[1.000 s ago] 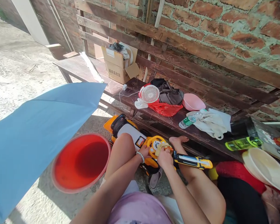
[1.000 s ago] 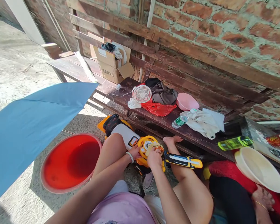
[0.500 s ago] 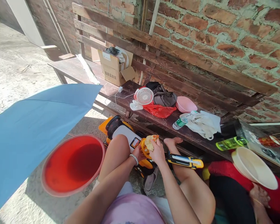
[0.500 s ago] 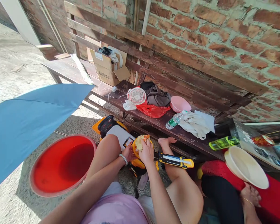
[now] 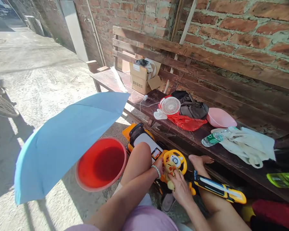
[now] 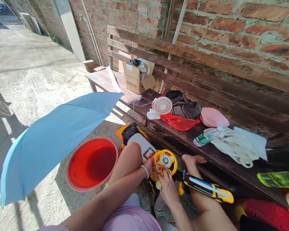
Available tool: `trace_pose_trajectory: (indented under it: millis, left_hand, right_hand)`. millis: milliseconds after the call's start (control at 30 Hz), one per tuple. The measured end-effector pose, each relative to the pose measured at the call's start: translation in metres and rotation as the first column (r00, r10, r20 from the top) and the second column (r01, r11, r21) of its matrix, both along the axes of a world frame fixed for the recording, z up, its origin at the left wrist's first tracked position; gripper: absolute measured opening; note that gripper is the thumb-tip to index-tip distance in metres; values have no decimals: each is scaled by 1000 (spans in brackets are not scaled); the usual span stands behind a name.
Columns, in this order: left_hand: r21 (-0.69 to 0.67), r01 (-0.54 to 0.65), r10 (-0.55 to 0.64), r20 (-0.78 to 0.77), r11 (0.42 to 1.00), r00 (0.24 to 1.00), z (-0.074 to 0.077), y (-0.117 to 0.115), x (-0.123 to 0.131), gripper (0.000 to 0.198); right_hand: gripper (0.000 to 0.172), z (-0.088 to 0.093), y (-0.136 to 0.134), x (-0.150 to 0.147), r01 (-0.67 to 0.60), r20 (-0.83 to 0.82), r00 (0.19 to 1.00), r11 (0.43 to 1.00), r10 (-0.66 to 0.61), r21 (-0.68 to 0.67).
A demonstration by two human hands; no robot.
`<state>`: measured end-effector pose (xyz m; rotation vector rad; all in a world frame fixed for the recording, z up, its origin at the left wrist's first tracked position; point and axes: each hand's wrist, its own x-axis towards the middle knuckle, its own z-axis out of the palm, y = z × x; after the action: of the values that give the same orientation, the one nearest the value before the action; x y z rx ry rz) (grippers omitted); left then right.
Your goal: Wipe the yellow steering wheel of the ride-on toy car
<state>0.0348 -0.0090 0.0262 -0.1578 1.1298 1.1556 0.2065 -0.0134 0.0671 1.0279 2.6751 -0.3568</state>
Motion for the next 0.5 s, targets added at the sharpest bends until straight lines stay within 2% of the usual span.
trace_pose_trajectory:
  millis: [67, 133, 233, 300, 400, 500]
  left_hand:
    - [-68, 10, -11, -13, 998, 1000, -6, 0, 2, 23]
    - [-104, 11, -15, -38, 995, 999, -11, -1, 4, 17]
    - [-110, 9, -18, -81, 994, 997, -16, -1, 7, 29]
    - [-108, 23, -34, -107, 994, 994, -19, -1, 7, 41]
    - [-94, 71, -83, -125, 993, 989, -21, -2, 4, 50]
    - [-91, 118, -129, -135, 989, 982, -20, -1, 1, 56]
  right_hand:
    - [71, 6, 16, 6, 23, 29, 999, 1000, -24, 6]
    - [70, 15, 41, 2, 64, 39, 997, 995, -67, 72]
    - [69, 23, 76, -13, 152, 37, 986, 962, -165, 228]
    - [64, 20, 91, -24, 232, 98, 959, 936, -265, 266]
    - [61, 5, 93, -32, 338, 208, 893, 900, -399, 276]
    - [58, -9, 83, -30, 324, 202, 894, 889, -399, 322]
